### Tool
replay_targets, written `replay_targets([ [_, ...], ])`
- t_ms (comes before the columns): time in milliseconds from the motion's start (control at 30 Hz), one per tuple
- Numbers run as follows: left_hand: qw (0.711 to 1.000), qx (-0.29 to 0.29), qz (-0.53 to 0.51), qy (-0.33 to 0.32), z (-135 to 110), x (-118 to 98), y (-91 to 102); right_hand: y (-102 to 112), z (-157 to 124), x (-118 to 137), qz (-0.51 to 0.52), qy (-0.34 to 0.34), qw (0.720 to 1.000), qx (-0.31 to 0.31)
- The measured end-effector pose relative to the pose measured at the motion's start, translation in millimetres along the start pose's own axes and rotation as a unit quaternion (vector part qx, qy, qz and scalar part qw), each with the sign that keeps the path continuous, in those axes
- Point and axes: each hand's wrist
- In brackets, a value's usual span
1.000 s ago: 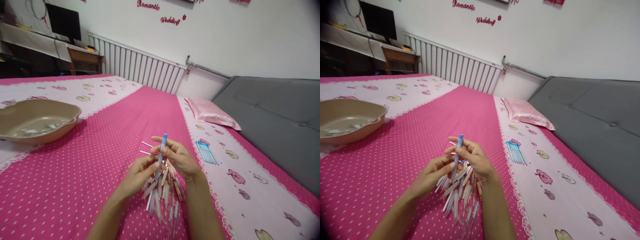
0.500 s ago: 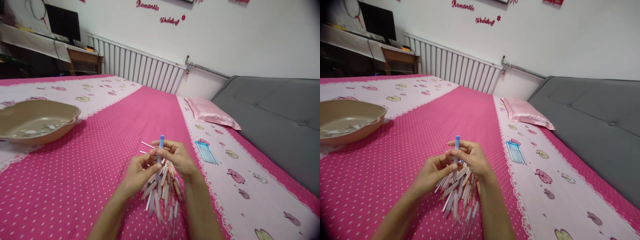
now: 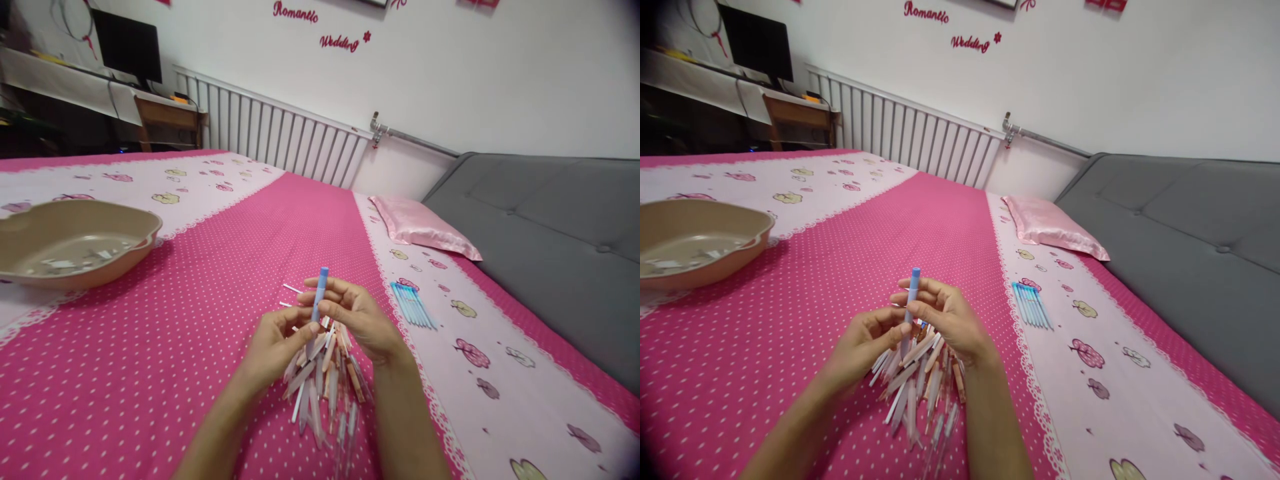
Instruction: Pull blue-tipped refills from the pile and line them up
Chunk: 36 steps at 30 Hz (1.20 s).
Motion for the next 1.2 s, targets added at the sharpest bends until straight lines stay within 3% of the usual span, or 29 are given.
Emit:
replay_targets([
  [133, 0.999, 0.026, -0.009, 0.026, -2, -7, -1.3, 2, -1, 1, -0.006, -0.001, 1.0, 0.023],
  [400, 1.0, 0.0, -0.009, 0.019, 1, -2, -2.1, 0, 2, -4, -0.022, -0.001, 0.999, -0.031],
  [733, 0.999, -0.051, 0.004, -0.003, 3, 5, 0.0, -3, 8, -9, -0.014, 0.0, 0.999, -0.033],
  [867, 0.995, -0.099, 0.028, 0.003, 4, 2, 1.2, 7, 10, -14, -0.105, 0.011, 0.989, -0.106],
  [933, 0.99, -0.132, 0.053, -0.004, 5, 2, 2.7, 13, 12, -19, -0.243, -0.011, 0.956, -0.163],
  [1000, 0.984, -0.158, 0.077, -0.007, 5, 4, 4.3, 17, 14, -25, -0.399, -0.062, 0.896, -0.184],
  [1100, 0.981, -0.169, 0.091, -0.007, 6, 6, 6.0, 15, 18, -36, -0.553, -0.154, 0.807, -0.138],
  [1200, 0.982, -0.166, 0.089, -0.009, 6, 8, 6.3, 10, 23, -44, -0.613, -0.208, 0.755, -0.103],
])
Point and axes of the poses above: each hand's wrist, its own z-axis towards the middle knuckle, its own y-axis out of the back of the hand, x = y × z, and after that the axes turned 1 degree about x, right-handed
